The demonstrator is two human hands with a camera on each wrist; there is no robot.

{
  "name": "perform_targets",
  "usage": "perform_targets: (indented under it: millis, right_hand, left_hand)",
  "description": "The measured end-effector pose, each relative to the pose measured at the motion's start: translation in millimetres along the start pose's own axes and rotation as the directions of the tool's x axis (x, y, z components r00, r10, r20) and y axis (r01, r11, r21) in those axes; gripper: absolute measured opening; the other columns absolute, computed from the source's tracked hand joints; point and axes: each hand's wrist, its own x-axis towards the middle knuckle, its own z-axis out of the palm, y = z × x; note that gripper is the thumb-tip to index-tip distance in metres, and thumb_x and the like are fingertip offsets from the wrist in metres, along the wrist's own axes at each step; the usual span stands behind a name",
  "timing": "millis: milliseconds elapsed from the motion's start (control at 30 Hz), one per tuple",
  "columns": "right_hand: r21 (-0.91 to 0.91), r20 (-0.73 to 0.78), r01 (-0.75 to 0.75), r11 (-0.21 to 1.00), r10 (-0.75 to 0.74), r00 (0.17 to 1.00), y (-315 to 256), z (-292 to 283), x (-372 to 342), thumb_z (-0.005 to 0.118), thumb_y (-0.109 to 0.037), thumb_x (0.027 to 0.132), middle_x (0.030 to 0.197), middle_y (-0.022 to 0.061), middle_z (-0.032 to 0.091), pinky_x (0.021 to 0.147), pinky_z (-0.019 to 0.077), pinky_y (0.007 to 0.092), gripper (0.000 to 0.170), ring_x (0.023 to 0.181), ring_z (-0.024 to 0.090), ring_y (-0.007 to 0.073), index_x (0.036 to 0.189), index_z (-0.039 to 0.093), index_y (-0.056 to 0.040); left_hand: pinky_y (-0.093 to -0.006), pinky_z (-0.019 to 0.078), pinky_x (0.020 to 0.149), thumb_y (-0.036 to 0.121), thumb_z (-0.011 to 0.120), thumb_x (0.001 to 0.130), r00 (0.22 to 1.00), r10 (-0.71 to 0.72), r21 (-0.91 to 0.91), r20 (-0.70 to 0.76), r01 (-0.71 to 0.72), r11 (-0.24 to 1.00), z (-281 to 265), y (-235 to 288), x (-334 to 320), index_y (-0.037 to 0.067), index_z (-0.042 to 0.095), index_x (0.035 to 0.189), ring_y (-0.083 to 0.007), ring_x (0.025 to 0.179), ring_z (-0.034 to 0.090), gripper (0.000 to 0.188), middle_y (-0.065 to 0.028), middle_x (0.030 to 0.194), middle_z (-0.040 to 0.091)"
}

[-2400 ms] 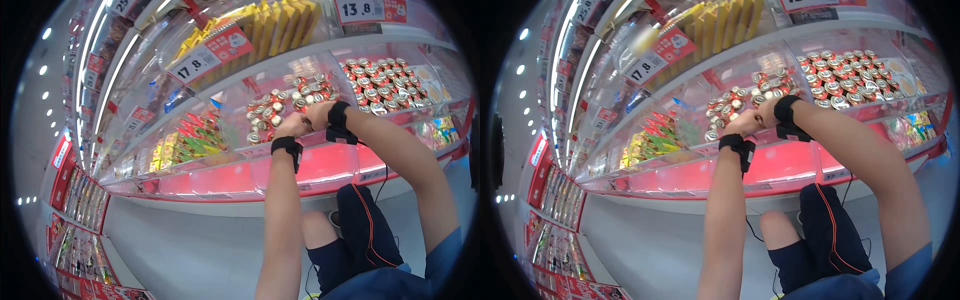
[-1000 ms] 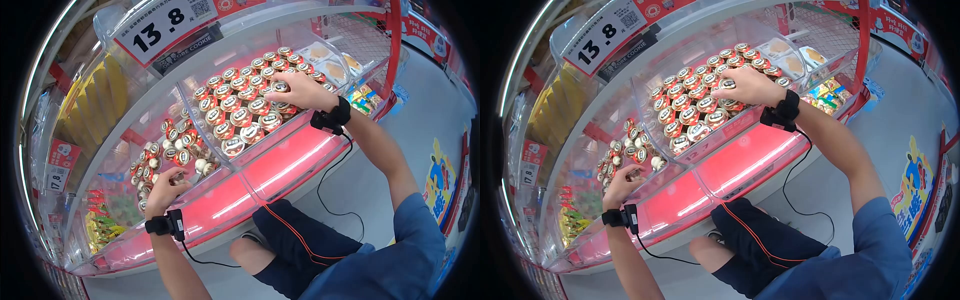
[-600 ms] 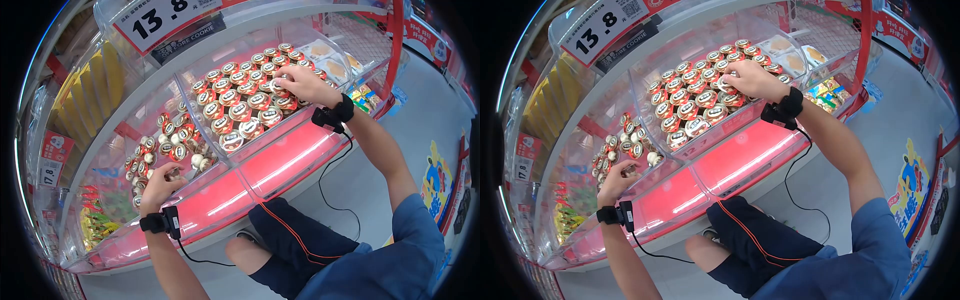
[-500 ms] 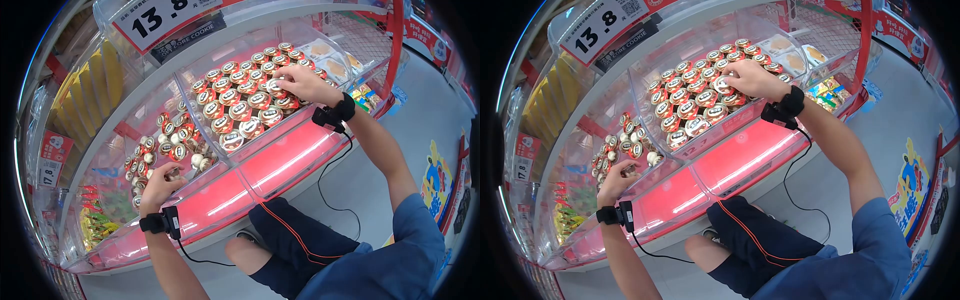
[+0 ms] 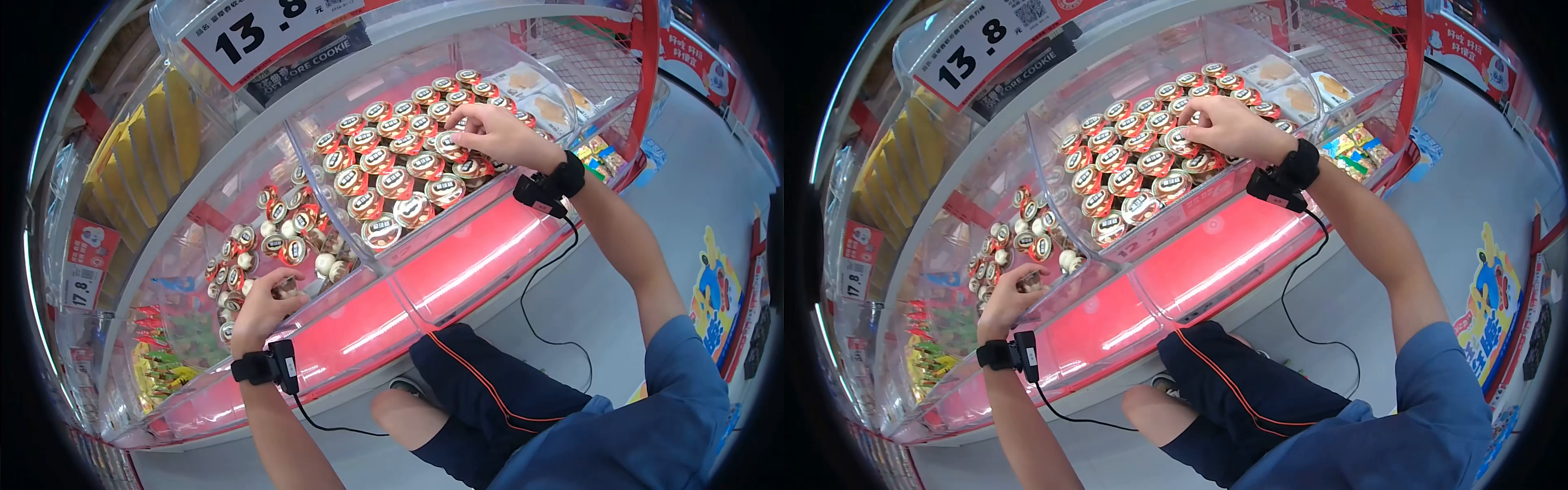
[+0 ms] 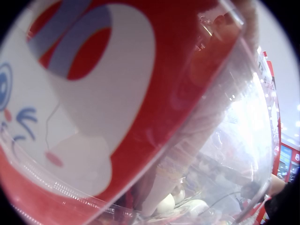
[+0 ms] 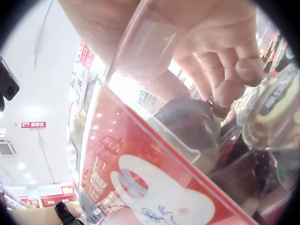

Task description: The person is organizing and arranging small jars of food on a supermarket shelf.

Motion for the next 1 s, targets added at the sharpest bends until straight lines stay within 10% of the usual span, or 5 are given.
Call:
perform_targets:
  millis: [567, 1000]
  right_hand:
    - [0.183, 0.031, -0.161, 0.97, 0.158, 0.987, -4.6, -8.5, -7.4, 0.06, -0.02, 0.083, 0.065, 0.003, 0.058, 0.05, 0.0429, 0.0235, 0.025, 0.058, 0.054, 0.0073, 0.099, 0.058, -0.0008]
    - [0.039, -0.069, 0.054, 0.998, -0.052, 0.996, -1.7, -2.7, -6.0, 0.069, -0.021, 0.077, 0.065, -0.0023, 0.053, 0.054, 0.0377, 0.0213, 0.022, 0.06, 0.048, 0.0048, 0.09, 0.062, -0.005]
  left_hand:
    - [-0.0266, 0.0445, 0.061, 0.009, 0.07, 0.071, 1.0, -0.01, 0.015, 0.002, 0.01, 1.0, -0.7, 0.1, 0.0, 0.004, 0.058, 0.102, -0.0103, 0.072, 0.05, 0.033, -0.0009, 0.081, 0.054]
    - [-0.0265, 0.0449, 0.06, 0.007, 0.07, 0.071, 1.0, 0.021, 0.066, 0.004, -0.022, 0.998, -1.3, 0.6, -0.3, 0.004, 0.059, 0.101, -0.0095, 0.071, 0.05, 0.033, -0.0002, 0.08, 0.054]
